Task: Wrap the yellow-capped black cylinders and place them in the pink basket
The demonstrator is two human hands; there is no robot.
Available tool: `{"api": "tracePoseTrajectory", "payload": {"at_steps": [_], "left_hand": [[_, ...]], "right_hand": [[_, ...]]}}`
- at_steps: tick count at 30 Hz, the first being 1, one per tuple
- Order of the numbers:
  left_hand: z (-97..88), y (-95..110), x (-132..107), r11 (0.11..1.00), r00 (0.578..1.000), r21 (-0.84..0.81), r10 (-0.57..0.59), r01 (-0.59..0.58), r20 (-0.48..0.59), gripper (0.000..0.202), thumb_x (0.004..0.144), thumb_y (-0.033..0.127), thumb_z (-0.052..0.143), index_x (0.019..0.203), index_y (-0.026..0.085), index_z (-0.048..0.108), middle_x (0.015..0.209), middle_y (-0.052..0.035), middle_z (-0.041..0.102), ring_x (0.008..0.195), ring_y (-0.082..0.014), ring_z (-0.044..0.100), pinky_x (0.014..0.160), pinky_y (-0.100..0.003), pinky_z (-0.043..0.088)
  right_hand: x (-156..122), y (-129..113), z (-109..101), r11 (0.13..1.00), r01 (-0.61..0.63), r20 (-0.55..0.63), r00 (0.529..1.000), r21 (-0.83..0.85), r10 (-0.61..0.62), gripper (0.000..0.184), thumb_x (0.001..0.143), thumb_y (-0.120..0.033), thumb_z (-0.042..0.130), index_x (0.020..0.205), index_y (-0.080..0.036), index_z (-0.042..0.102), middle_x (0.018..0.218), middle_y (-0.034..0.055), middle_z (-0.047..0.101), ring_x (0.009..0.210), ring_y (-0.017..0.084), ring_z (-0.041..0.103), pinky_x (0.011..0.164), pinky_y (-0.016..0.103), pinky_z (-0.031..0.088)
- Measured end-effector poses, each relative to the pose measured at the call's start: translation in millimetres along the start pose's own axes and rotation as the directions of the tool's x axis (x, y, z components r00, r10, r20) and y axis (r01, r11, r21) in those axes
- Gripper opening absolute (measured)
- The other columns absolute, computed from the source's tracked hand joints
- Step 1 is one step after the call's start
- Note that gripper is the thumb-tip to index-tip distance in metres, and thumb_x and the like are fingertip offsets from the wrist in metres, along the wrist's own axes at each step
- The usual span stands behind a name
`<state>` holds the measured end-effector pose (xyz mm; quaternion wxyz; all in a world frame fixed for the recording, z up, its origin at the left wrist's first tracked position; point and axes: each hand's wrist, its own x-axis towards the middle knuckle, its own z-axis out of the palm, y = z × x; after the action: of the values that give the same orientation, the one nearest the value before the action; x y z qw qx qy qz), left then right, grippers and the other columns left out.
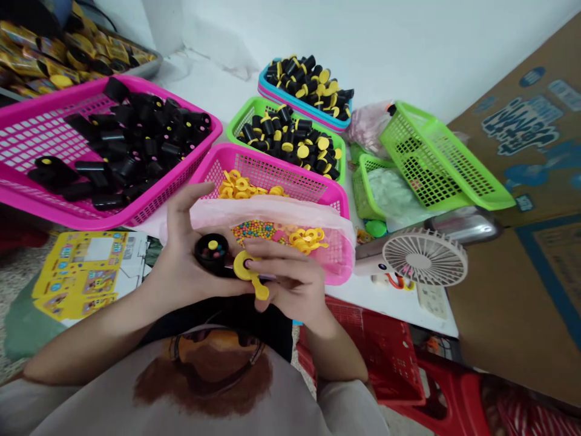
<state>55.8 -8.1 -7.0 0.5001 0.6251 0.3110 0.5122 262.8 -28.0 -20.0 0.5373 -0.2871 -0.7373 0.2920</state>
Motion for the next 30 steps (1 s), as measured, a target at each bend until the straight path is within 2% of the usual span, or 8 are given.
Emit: {"api": "tracePoseTrajectory", "payload": {"at_steps": [4,7,9,14,19,24,27,30], "left_hand": [[5.4,-2.2,-2.6,0.993,0.996,0.095,0.078,-0.073,-0.045,0.110,0.069,0.034,0.103,0.152,0.041,0.031,0.162,-0.0131,0.045,0.083,-0.0144,0.075,0.067,-0.034,0.067],[8.0,-4.1,-2.1,0.974,0.983,0.145,0.180,-0.172,-0.044,0.103,0.075,0.036,0.100,0.151,0.042,0.031,0.167,-0.0132,0.038,0.079,-0.0117,0.074,0.068,-0.035,0.068],[7.4,-6.0,-0.8,0.969,0.978,0.152,0.204,-0.194,-0.052,0.102,0.076,0.036,0.099,0.151,0.041,0.031,0.163,-0.0125,0.043,0.078,-0.0121,0.074,0.070,-0.038,0.069],[-3.8,-10.8,2.2,0.963,0.973,0.191,0.212,-0.191,-0.093,0.112,0.068,0.038,0.104,0.153,0.043,0.032,0.155,-0.0097,0.052,0.080,-0.0126,0.075,0.076,-0.038,0.070],[-13.5,-8.2,1.0,0.977,0.992,0.197,0.104,-0.087,-0.078,0.117,0.063,0.040,0.106,0.154,0.037,0.033,0.125,-0.0065,0.066,0.078,-0.0177,0.076,0.069,-0.036,0.068],[-12.3,-7.1,2.3,0.964,0.988,0.229,0.146,-0.132,-0.047,0.111,0.069,0.040,0.103,0.153,0.036,0.030,0.116,-0.0040,0.069,0.074,-0.0192,0.078,0.066,-0.036,0.068],[-14.2,-9.9,6.2,0.962,0.983,0.227,0.173,-0.155,-0.062,0.107,0.076,0.040,0.099,0.155,0.034,0.027,0.114,-0.0036,0.075,0.088,-0.0240,0.083,0.080,-0.041,0.071],[-18.2,-12.1,9.1,0.968,0.985,0.215,0.152,-0.132,-0.078,0.104,0.082,0.043,0.094,0.157,0.031,0.024,0.114,-0.0056,0.079,0.111,-0.0293,0.082,0.100,-0.051,0.068]], "right_hand": [[-0.6,3.8,2.0,0.887,-0.384,-0.073,0.907,0.258,0.414,0.053,0.085,-0.058,0.088,0.134,-0.039,0.077,0.122,0.0046,0.083,0.111,0.022,0.081,0.091,0.036,0.070],[6.0,0.8,1.8,0.705,-0.653,0.125,0.752,0.277,0.647,0.059,0.083,-0.068,0.085,0.125,-0.027,0.082,0.116,0.0085,0.085,0.100,0.023,0.083,0.085,0.033,0.069],[11.8,-1.2,2.1,0.637,-0.724,0.229,0.689,0.264,0.687,0.058,0.084,-0.071,0.083,0.118,-0.024,0.084,0.112,0.0089,0.086,0.097,0.023,0.083,0.081,0.032,0.069],[22.9,7.7,6.7,0.700,-0.638,0.247,0.770,0.322,0.588,0.055,0.088,-0.059,0.086,0.132,-0.029,0.077,0.117,0.0050,0.085,0.101,0.018,0.082,0.081,0.028,0.067],[32.3,18.7,1.6,0.735,-0.621,0.423,0.764,0.273,0.488,0.058,0.089,-0.057,0.085,0.137,-0.026,0.073,0.115,0.0058,0.084,0.096,0.017,0.081,0.076,0.026,0.066],[33.6,13.0,-1.2,0.759,-0.599,0.457,0.767,0.256,0.451,0.052,0.094,-0.055,0.081,0.135,-0.025,0.073,0.106,0.0044,0.084,0.085,0.014,0.079,0.068,0.023,0.063],[37.1,16.0,-2.8,0.732,-0.629,0.389,0.763,0.261,0.516,0.055,0.089,-0.057,0.085,0.134,-0.027,0.073,0.113,0.0050,0.084,0.092,0.016,0.080,0.077,0.028,0.066],[64.9,38.5,-19.4,0.805,-0.557,0.172,0.830,0.204,0.531,0.062,0.087,-0.062,0.085,0.137,-0.029,0.071,0.121,0.0052,0.082,0.106,0.019,0.079,0.095,0.039,0.068]]}}
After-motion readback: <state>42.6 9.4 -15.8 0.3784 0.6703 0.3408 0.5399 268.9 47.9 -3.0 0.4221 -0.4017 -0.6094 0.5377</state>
